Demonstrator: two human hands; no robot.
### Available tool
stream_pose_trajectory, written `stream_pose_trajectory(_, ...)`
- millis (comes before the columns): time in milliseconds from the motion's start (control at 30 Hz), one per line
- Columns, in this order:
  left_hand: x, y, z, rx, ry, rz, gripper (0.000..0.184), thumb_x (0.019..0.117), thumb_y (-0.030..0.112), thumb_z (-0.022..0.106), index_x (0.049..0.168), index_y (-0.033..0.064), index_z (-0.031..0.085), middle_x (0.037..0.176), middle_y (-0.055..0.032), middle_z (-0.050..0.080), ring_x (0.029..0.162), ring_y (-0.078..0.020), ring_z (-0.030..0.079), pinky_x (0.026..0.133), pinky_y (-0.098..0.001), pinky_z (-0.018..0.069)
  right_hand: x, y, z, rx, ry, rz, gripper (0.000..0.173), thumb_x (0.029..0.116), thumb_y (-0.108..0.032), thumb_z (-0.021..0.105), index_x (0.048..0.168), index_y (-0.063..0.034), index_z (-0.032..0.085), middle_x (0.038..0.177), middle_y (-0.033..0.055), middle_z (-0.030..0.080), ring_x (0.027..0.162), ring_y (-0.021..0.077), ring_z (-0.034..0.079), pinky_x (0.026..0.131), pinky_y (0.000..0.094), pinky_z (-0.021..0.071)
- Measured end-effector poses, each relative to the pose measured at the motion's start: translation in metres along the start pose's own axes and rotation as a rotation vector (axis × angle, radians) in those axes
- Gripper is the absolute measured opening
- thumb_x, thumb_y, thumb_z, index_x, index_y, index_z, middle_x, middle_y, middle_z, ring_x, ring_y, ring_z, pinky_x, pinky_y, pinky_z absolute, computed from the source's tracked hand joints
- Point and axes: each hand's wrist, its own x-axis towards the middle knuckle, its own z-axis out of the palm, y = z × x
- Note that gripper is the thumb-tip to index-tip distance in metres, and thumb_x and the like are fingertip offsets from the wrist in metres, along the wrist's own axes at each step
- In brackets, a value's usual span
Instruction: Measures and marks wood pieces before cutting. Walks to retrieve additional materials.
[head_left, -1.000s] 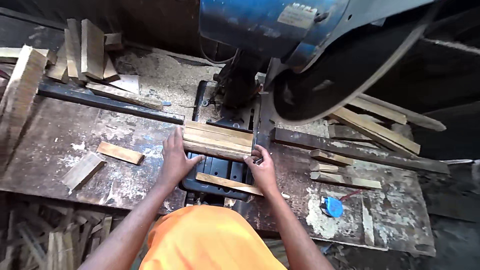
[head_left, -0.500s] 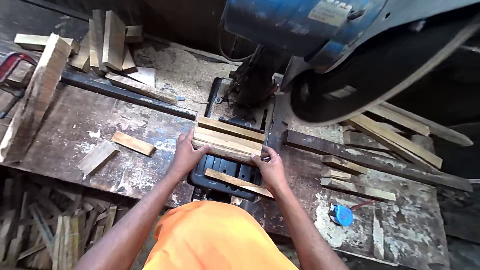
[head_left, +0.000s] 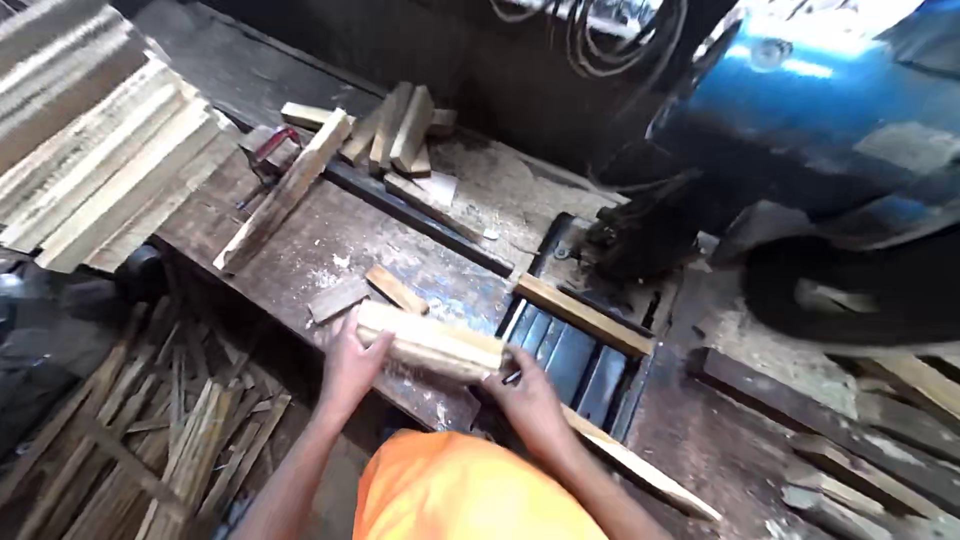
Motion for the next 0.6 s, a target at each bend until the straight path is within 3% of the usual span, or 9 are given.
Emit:
stream_pose_trajectory(133, 0.021, -0.056, -0.015, 0.078, 0.072, -0.052, 0.075, 0.0902, 0.051, 0.074, 0.148, 0.0078, 0.054, 0.146, -0.0227, 0.054, 0.134, -0.0432, 0.050, 0.109, -0.0633, 0.0422, 0.023, 0.005, 0.045, 0.028, -0.186, 0.073, 0.057, 0.0867, -0.020, 0.078, 0.137, -0.0053, 0.055, 0.110, 0.0118, 0.068, 0.095, 0.0211, 0.069, 0.085, 0.0408, 0.0590)
stream_pose_trajectory(200, 0.027, -0.069, -0.018, 0.106, 0.030, -0.083, 0.077, 0.0898, 0.049, 0.075, 0.149, 0.0049, 0.052, 0.146, -0.0235, 0.053, 0.136, -0.0421, 0.050, 0.112, -0.0601, 0.0419, 0.029, 0.007, 0.055, 0.000, -0.214, 0.078, 0.061, 0.0867, -0.021, 0.077, 0.140, -0.0037, 0.052, 0.111, 0.0115, 0.067, 0.095, 0.0207, 0.068, 0.086, 0.0400, 0.0585)
stream_pose_trajectory(333, 0.026, -0.072, -0.016, 0.157, 0.034, -0.084, 0.085, 0.0881, 0.049, 0.076, 0.154, 0.0058, 0.045, 0.149, -0.0221, 0.050, 0.137, -0.0422, 0.048, 0.112, -0.0605, 0.0410, 0.023, 0.014, 0.043, -0.087, -0.219, 0.054, 0.066, 0.0892, -0.028, 0.076, 0.147, -0.0104, 0.050, 0.120, 0.0079, 0.068, 0.099, 0.0178, 0.069, 0.087, 0.0383, 0.0594)
stream_pose_trajectory(467, 0.017, -0.057, 0.002, 0.329, 0.225, 0.108, 0.083, 0.0877, 0.051, 0.073, 0.155, 0.0116, 0.045, 0.156, -0.0185, 0.044, 0.138, -0.0447, 0.044, 0.110, -0.0659, 0.0386, -0.012, 0.039, 0.006, -0.146, 0.051, -0.235, 0.047, 0.0917, -0.027, 0.070, 0.136, -0.0118, 0.062, 0.116, 0.0025, 0.071, 0.102, 0.0117, 0.071, 0.088, 0.0333, 0.0621)
stream_pose_trajectory(533, 0.016, -0.041, 0.014, 0.309, 0.218, 0.274, 0.078, 0.0889, 0.053, 0.070, 0.153, 0.0139, 0.049, 0.154, -0.0147, 0.048, 0.139, -0.0400, 0.047, 0.112, -0.0611, 0.0420, -0.032, 0.060, -0.021, -0.248, 0.241, -0.396, 0.041, 0.0925, -0.025, 0.069, 0.130, -0.0085, 0.067, 0.118, 0.0063, 0.071, 0.107, 0.0164, 0.069, 0.093, 0.0383, 0.0602)
stream_pose_trajectory(600, 0.015, -0.019, 0.032, 0.259, 0.101, 0.417, 0.072, 0.0910, 0.051, 0.070, 0.151, 0.0163, 0.052, 0.152, -0.0097, 0.051, 0.139, -0.0326, 0.048, 0.113, -0.0546, 0.0438, -0.049, 0.084, -0.052, -0.416, 0.359, -0.417, 0.044, 0.0925, -0.030, 0.072, 0.129, -0.0074, 0.068, 0.125, 0.0123, 0.069, 0.118, 0.0264, 0.065, 0.102, 0.0478, 0.0534)
